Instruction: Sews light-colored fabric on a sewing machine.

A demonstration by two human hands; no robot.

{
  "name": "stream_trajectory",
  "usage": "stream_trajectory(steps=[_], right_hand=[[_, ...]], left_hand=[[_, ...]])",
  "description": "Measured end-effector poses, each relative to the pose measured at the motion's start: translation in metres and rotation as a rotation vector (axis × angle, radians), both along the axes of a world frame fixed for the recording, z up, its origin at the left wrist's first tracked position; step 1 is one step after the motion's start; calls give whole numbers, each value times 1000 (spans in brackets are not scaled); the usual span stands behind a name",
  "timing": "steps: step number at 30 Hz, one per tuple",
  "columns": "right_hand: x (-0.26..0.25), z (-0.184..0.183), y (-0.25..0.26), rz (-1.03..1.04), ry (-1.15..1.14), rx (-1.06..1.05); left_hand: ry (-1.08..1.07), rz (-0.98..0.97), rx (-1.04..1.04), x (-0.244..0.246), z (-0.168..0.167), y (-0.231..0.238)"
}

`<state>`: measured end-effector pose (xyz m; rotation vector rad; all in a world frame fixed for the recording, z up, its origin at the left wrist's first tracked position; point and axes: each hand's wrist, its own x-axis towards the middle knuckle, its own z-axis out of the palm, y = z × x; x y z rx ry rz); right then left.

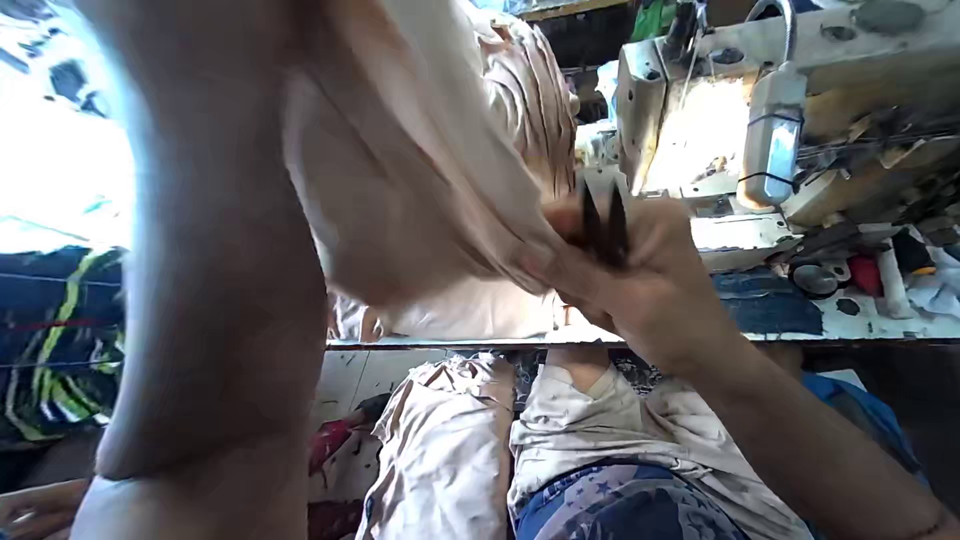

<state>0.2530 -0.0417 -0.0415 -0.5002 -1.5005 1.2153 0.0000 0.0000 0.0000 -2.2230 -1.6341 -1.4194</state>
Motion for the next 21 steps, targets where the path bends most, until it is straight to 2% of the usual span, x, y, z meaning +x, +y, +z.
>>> stream_trajectory(steps=[1,2,3,4,6,8,10,12,14,17,19,21], right_hand=[[15,-32,-3,30,11,-167],[30,-64,-6,18,19,-318],[43,-92,-7,-32,3,-436],[54,-117,-8,-102,-38,-502],[71,-156,-5,-260,-183,-513],[79,-175,0,-416,-405,-410],[74,-177,1,-606,-707,-224],[62,-172,0,-788,-942,-4],[50,-165,2,-928,-1028,141],[39,-159,10,-1008,-978,271],[41,-161,17,-939,-869,319],[48,-160,20,-815,-700,239]], left_hand=[[215,-59,-71,22,32,24],[395,-201,-131,34,46,49],[526,-390,-203,38,41,71],[597,-552,-272,37,23,87],[556,-809,-500,38,-21,102],[479,-932,-663,49,-44,102],[459,-922,-677,64,-50,98],[499,-872,-602,73,-53,97],[528,-843,-542,79,-55,97],[523,-813,-509,82,-54,92],[516,-769,-480,82,-52,87],[519,-670,-421,82,-50,81]])
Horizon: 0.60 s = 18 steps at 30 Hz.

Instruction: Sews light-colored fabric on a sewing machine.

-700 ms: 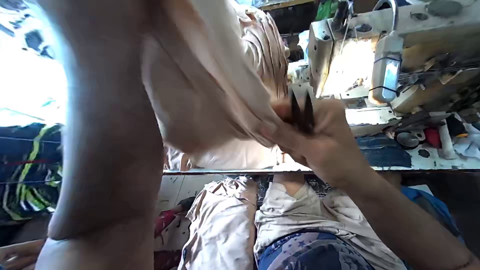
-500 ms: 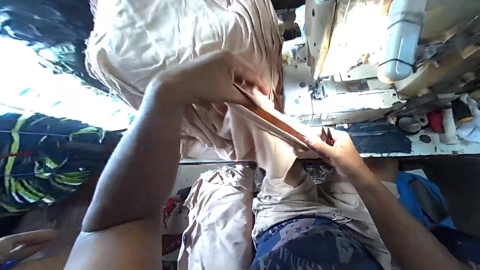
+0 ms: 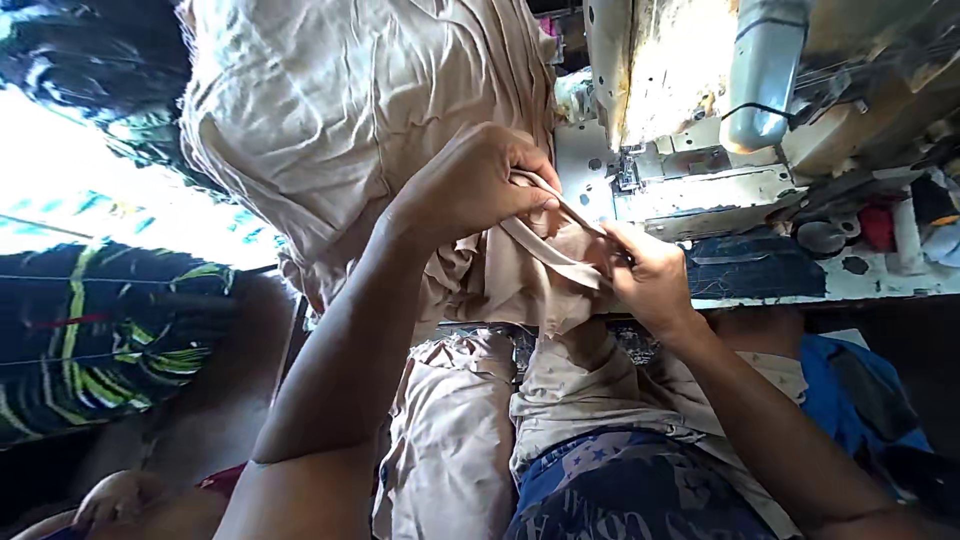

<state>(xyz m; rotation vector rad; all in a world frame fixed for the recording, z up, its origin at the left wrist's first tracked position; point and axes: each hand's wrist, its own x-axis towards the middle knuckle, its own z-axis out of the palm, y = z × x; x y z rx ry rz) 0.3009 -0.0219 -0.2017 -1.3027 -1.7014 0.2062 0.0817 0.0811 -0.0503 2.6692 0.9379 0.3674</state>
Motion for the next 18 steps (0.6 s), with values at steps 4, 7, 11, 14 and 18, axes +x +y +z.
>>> stream_trajectory(steps=[4,7,11,14,18], right_hand=[[14,10,-8,279,566,-350],[21,10,-12,351,781,-480],[33,3,-18,260,628,-453],[40,0,-19,250,614,-431],[45,-4,-20,190,628,-455]], left_hand=[[-89,180,103,5,-15,-12],[-305,249,27,24,-39,-20],[-542,387,-56,59,-72,-27],[-481,314,124,71,-90,-14],[-354,211,222,68,-104,12]])
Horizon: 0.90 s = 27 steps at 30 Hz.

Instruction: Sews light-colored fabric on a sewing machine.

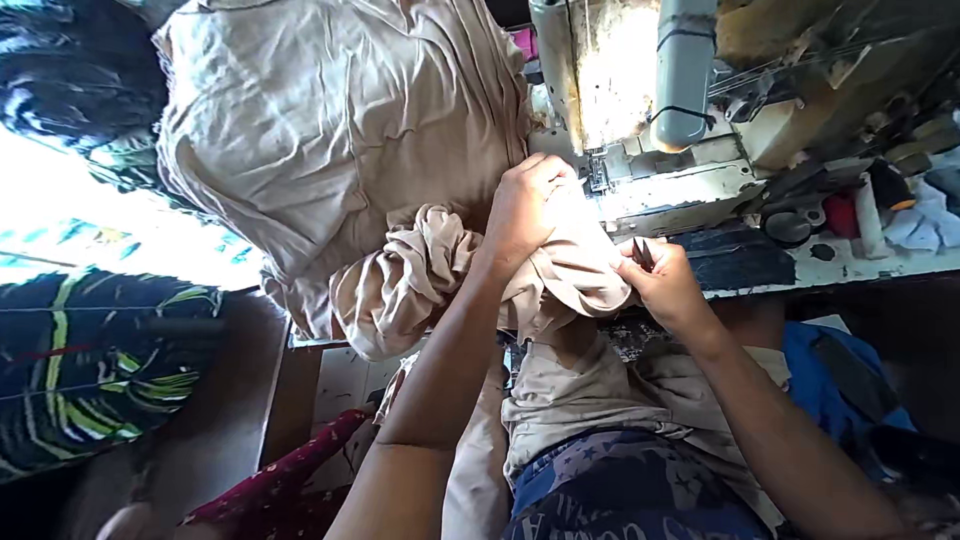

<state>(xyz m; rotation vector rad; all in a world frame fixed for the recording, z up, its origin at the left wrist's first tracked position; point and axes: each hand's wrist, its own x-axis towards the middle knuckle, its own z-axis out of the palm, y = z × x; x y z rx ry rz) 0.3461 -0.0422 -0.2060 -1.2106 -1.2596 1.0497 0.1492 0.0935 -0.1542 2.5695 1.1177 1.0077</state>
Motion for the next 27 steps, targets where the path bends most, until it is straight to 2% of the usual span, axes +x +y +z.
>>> stream_trajectory(steps=[10,13,15,17,19,27], right_hand=[[1,4,9,-84,205,62],[1,7,22,-152,214,67],[-1,8,30,-184,220,96],[-2,9,33,-183,224,112],[-2,10,28,-185,228,91],[-3,10,27,-160,276,53]], left_hand=[[10,64,-132,23,10,36],[-74,12,-25,23,-35,92],[-189,-120,-81,27,-39,108],[-375,-246,-242,34,-19,94],[-437,-260,-395,38,9,69],[-231,-233,-184,34,18,70]])
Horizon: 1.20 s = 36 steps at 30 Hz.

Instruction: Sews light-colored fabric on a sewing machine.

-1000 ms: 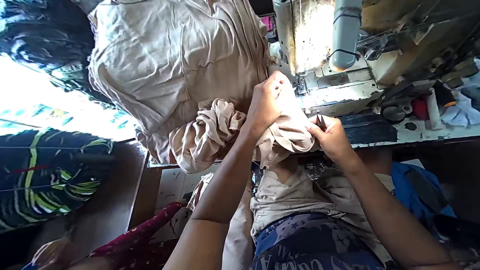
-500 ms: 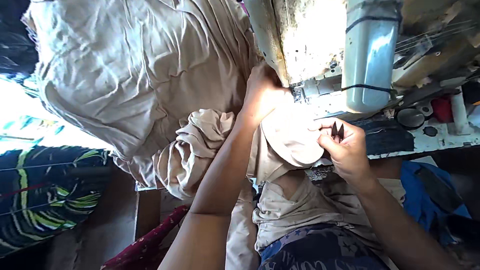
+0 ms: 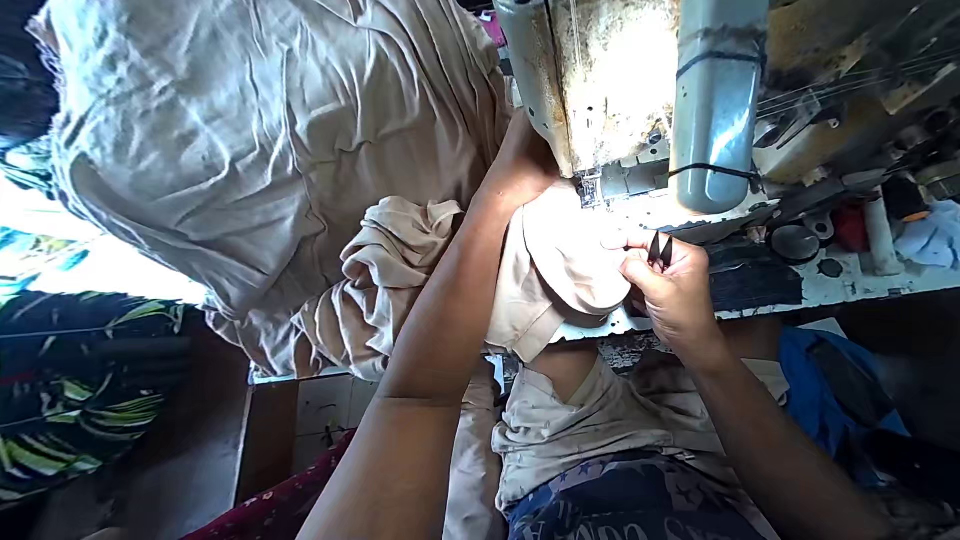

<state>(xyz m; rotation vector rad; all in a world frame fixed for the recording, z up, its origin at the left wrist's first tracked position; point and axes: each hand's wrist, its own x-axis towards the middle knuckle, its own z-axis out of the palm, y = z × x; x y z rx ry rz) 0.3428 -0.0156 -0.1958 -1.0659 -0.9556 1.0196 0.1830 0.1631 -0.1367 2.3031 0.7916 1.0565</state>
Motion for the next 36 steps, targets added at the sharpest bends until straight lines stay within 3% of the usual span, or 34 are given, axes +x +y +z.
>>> stream_trajectory(steps=[7,11,16,19,21,24,27,31,36], right_hand=[[-2,0,2,-4,-14,29],[-2,-1,1,-14,-56,57],[-1,3,-1,-12,-132,92],[2,4,-1,8,-187,124],[5,6,-2,33,-212,125],[16,8,-3,124,-309,116],[25,6,-6,186,-512,111],[27,5,-18,140,-865,308],[32,10,-27,237,-829,479]], left_hand=[[-48,-68,-25,0,-1,6],[24,-2,7,2,-1,2],[254,300,98,-2,-10,-5],[175,539,247,-9,-6,-52],[79,401,276,-20,-12,-102],[343,157,295,-35,-35,-150],[491,128,292,-52,-39,-172],[356,63,258,-52,-20,-196],[114,-66,225,-35,-30,-200]])
